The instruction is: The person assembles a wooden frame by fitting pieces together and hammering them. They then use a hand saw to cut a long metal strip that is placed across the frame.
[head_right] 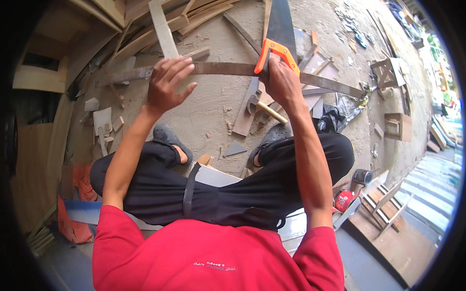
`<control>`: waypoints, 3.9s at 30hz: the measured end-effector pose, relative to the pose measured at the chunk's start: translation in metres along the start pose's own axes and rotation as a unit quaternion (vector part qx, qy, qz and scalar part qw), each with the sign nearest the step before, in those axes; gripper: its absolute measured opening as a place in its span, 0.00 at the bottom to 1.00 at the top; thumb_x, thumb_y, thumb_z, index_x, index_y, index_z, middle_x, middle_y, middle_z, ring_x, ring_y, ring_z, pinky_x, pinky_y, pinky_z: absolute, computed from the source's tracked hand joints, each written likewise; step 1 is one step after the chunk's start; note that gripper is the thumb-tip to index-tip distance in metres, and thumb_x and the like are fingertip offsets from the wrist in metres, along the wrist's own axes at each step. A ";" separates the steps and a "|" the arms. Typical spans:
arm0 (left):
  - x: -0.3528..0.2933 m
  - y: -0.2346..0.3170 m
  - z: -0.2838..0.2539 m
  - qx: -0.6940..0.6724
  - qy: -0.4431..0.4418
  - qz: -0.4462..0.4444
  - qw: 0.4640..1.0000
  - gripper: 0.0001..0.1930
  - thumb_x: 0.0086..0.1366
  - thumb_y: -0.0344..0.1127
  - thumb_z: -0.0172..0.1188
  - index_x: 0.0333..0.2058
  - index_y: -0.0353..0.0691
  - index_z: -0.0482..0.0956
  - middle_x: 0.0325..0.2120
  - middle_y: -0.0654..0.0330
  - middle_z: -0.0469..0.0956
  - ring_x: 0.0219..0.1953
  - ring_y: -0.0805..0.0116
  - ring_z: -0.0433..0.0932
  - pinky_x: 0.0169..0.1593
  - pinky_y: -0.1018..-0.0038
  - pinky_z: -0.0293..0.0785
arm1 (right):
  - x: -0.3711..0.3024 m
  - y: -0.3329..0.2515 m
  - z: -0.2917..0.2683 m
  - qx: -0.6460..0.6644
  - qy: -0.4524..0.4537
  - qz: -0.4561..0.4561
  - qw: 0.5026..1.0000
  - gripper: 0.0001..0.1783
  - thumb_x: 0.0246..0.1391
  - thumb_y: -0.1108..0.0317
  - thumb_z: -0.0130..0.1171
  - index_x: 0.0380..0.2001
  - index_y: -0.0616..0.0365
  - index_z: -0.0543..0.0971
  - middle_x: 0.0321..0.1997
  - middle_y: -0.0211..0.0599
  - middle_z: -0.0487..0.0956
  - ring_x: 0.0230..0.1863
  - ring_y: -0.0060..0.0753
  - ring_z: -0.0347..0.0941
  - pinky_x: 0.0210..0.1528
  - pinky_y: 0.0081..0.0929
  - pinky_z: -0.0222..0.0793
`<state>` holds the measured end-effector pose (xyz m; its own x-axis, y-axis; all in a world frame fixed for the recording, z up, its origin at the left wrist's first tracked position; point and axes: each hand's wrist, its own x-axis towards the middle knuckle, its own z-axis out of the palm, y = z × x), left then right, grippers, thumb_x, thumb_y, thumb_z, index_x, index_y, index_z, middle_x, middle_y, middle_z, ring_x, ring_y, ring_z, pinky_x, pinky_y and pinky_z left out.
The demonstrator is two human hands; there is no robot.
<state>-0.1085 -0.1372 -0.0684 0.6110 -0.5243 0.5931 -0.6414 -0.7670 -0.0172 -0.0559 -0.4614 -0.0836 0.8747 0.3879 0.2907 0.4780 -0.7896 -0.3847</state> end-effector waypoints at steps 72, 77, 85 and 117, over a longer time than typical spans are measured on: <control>0.083 0.108 0.464 -0.084 -0.332 -0.586 0.734 0.48 0.38 0.68 0.69 0.47 0.30 0.72 0.55 0.48 0.62 0.60 0.50 0.57 0.61 0.57 0.53 | -0.084 0.187 -0.067 -0.056 0.015 0.329 0.942 0.17 0.43 0.68 0.68 0.31 0.62 0.70 0.31 0.53 0.74 0.37 0.58 0.71 0.39 0.46 0.64; 0.067 0.094 0.479 -0.114 -0.172 -0.633 0.746 0.27 0.61 0.55 0.57 0.46 0.38 0.69 0.37 0.49 0.77 0.44 0.48 0.74 0.50 0.55 0.66 | -0.082 0.181 -0.066 -0.062 0.017 0.322 0.945 0.17 0.43 0.67 0.68 0.31 0.63 0.70 0.32 0.53 0.75 0.38 0.57 0.71 0.39 0.46 0.66; 0.153 0.085 0.435 -0.272 -0.175 -0.583 0.745 0.22 0.68 0.50 0.49 0.51 0.40 0.71 0.36 0.47 0.81 0.41 0.47 0.79 0.47 0.56 0.71 | -0.083 0.176 -0.074 -0.060 0.040 0.329 0.941 0.17 0.44 0.66 0.68 0.30 0.63 0.71 0.31 0.54 0.75 0.37 0.58 0.72 0.39 0.47 0.65; -0.396 -0.135 -0.210 0.294 -0.167 -0.675 0.656 0.44 0.49 0.76 0.55 0.38 0.31 0.76 0.29 0.39 0.79 0.35 0.42 0.80 0.38 0.55 0.76 | 0.056 0.012 0.004 0.053 0.037 0.123 0.990 0.19 0.50 0.60 0.64 0.37 0.63 0.73 0.33 0.57 0.78 0.38 0.63 0.75 0.37 0.46 0.67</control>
<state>-0.3609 0.2518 -0.1321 0.5679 0.8033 0.1794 0.8187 -0.5738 -0.0227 -0.0009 -0.4474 -0.0756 0.9593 0.1510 0.2387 0.2605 -0.7998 -0.5408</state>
